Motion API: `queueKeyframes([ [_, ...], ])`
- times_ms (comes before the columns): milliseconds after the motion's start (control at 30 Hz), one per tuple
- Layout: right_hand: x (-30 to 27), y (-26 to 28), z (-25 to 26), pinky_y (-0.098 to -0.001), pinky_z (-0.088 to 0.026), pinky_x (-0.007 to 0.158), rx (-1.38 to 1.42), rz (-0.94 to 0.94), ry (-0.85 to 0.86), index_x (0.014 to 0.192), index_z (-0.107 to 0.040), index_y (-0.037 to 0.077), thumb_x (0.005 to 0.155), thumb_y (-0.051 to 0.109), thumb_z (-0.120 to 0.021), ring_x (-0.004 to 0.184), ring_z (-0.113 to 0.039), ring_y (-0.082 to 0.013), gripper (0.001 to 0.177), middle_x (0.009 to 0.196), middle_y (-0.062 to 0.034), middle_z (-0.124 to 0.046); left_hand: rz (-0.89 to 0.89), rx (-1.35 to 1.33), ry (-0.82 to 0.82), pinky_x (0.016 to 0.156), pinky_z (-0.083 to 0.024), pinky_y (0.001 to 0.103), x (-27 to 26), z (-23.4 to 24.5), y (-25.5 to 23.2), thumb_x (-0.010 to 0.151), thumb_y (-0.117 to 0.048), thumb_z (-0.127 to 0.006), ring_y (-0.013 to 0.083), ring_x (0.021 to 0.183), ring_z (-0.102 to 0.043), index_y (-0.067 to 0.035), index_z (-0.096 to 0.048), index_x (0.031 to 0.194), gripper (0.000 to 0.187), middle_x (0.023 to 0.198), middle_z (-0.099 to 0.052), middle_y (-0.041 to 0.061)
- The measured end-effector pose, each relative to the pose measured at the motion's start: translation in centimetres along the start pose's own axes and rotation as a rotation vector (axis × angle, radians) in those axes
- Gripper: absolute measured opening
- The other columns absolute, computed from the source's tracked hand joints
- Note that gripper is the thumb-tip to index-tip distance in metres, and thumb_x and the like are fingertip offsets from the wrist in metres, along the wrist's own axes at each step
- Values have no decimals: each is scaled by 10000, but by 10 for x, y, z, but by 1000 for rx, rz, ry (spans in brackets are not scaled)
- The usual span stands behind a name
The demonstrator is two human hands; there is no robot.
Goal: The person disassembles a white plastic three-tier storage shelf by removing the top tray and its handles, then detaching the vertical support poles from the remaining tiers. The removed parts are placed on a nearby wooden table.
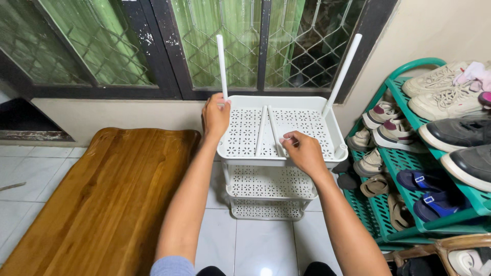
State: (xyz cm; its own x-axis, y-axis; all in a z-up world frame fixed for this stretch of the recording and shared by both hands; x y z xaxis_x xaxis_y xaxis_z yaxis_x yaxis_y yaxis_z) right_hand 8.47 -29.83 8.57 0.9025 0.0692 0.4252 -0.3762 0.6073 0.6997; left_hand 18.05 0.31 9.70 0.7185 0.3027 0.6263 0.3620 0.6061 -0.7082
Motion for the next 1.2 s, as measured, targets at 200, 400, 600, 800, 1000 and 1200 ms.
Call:
queueKeyframes([
  [200, -4, 16, -1, -381, -573, 683, -103, 31, 8, 999, -770, 40, 878, 276, -742, 703, -743, -265, 267, 804, -138, -763, -141, 54, 19, 876, -531, 471, 33, -36, 42, 902, -87, -695, 405, 1037, -685, 24, -628, 1273, 393, 1134, -714, 237],
  [400, -11, 26, -6, -404, -571, 663, -173, -2, 25, 999, -772, 62, 879, 265, -717, 689, -743, -284, 242, 809, -135, -770, -22, 13, 63, 857, -552, 471, 22, -44, 64, 961, -95, -641, 385, 1030, -712, -32, -651, 1197, 244, 1089, -738, 197],
  [600, -14, 31, -9, -410, -570, 654, -192, -6, 29, 1003, -773, 80, 880, 260, -713, 687, -743, -285, 226, 807, -126, -774, -92, 214, 74, 754, -512, 534, 20, -31, 41, 998, -185, -621, 433, 925, -683, -57, -591, 1139, 192, 1043, -720, 180],
  [800, -11, 29, -10, -407, -577, 660, -206, -9, 38, 1022, -766, 80, 880, 268, -712, 706, -753, -283, 242, 818, -131, -774, -97, 282, 93, 673, -503, 537, 16, -19, 3, 1008, -257, -634, 408, 822, -694, -79, -584, 1157, 238, 995, -725, 136],
  [1000, -12, 29, -12, -415, -574, 662, -224, 2, 37, 1020, -767, 76, 888, 286, -713, 711, -753, -291, 254, 814, -137, -776, -18, 19, 162, 628, -526, 466, 5, -16, -33, 945, -280, -681, 350, 705, -727, -55, -648, 1058, 254, 830, -739, 125],
  [1200, -11, 25, -9, -412, -576, 659, -213, -13, 44, 1026, -766, 68, 890, 282, -717, 697, -748, -297, 259, 813, -151, -769, 123, 128, 563, 704, -579, 423, -41, -37, -49, 878, -281, -748, 351, 759, -754, 7, -720, 999, 313, 770, -728, 202],
])
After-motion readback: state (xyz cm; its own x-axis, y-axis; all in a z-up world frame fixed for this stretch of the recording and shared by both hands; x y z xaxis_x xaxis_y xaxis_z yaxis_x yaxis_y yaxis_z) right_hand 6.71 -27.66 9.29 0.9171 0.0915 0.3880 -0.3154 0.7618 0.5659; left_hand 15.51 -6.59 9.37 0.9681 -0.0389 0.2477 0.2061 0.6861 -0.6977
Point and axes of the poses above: each hand's wrist, its own x-axis towards the middle knuckle, its own z-axis out of the back of the hand, y = z × x, the point moved 8 cm from there along x, towards the middle knuckle
